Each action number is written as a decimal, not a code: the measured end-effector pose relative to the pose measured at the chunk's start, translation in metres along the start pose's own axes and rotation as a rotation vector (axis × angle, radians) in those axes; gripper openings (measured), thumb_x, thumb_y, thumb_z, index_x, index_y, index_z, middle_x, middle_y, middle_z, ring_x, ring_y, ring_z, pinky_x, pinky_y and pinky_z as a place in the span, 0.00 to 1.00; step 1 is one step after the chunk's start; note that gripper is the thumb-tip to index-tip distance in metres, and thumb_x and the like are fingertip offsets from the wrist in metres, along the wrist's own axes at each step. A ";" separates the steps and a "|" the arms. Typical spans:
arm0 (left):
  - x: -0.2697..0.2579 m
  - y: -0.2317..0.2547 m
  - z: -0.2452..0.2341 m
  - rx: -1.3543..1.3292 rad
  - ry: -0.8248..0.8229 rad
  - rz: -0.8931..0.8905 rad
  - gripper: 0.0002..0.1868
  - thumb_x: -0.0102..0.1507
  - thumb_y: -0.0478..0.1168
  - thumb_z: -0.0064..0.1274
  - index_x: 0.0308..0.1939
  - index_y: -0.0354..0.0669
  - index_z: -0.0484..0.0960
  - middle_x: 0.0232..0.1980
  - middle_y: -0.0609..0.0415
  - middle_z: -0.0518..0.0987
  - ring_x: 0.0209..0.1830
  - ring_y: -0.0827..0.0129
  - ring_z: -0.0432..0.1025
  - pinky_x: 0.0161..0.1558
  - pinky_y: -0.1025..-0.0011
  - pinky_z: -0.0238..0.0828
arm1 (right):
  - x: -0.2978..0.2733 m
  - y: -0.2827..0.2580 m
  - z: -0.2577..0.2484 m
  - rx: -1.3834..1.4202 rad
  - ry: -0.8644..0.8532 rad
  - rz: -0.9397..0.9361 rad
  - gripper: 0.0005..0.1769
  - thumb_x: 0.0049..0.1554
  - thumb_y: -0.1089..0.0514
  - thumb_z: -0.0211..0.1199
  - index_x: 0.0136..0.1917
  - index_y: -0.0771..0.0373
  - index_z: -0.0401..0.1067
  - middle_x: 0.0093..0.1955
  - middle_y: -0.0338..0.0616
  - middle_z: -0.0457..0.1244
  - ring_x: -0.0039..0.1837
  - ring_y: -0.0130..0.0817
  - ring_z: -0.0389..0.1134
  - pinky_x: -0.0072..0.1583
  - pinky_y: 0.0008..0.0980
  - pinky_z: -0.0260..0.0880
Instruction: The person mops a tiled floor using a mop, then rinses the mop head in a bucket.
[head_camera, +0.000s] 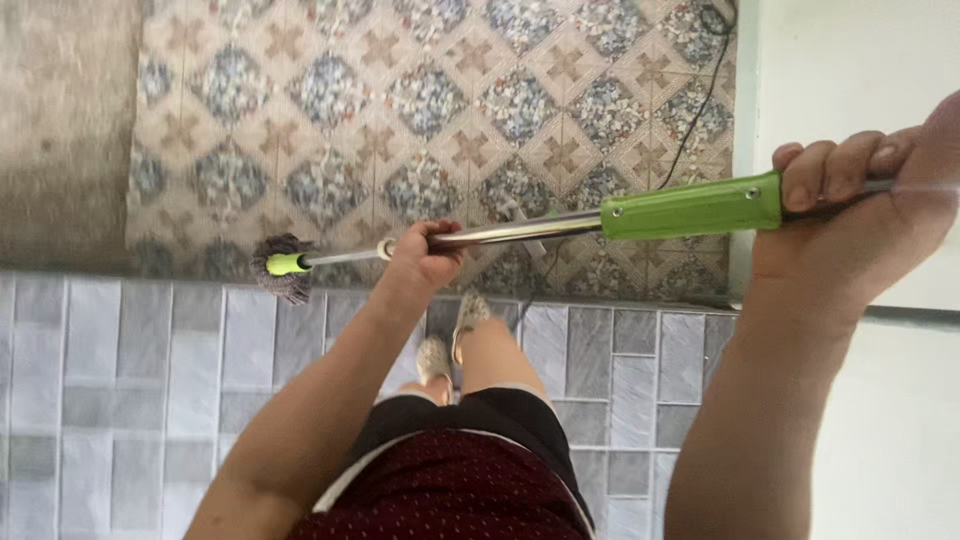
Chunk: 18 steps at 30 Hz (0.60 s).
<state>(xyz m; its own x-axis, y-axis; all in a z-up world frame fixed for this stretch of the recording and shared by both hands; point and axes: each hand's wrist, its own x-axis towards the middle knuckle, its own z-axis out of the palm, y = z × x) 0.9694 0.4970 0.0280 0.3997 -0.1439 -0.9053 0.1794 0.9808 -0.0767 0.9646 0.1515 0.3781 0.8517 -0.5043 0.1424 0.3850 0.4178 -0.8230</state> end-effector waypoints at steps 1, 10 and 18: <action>0.011 0.009 0.010 0.021 -0.005 -0.004 0.04 0.65 0.29 0.44 0.39 0.30 0.74 0.36 0.44 0.78 0.36 0.57 0.75 0.43 0.60 0.79 | 0.001 0.003 0.002 -0.023 -0.041 -0.027 0.29 0.75 0.49 0.61 0.35 0.58 0.57 0.28 0.42 0.52 0.31 0.33 0.54 0.42 0.38 0.58; 0.108 0.059 0.116 0.030 -0.136 -0.081 0.04 0.63 0.28 0.41 0.35 0.37 0.72 0.33 0.48 0.76 0.33 0.58 0.75 0.42 0.58 0.79 | 0.094 0.060 0.067 -0.076 -0.046 -0.057 0.28 0.69 0.43 0.65 0.34 0.56 0.60 0.24 0.37 0.50 0.27 0.29 0.53 0.34 0.34 0.57; 0.159 0.070 0.194 -0.017 0.061 -0.026 0.06 0.68 0.28 0.42 0.39 0.32 0.75 0.35 0.49 0.77 0.34 0.62 0.76 0.43 0.61 0.82 | 0.172 0.161 0.083 0.016 -0.009 -0.054 0.27 0.65 0.45 0.70 0.34 0.59 0.61 0.26 0.41 0.51 0.29 0.32 0.55 0.31 0.35 0.57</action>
<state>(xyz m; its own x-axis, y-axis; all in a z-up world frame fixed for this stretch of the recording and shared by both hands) 1.2201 0.5170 -0.0400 0.3394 -0.1620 -0.9266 0.1733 0.9790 -0.1077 1.2022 0.1949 0.3158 0.8326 -0.5198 0.1913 0.4361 0.4023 -0.8049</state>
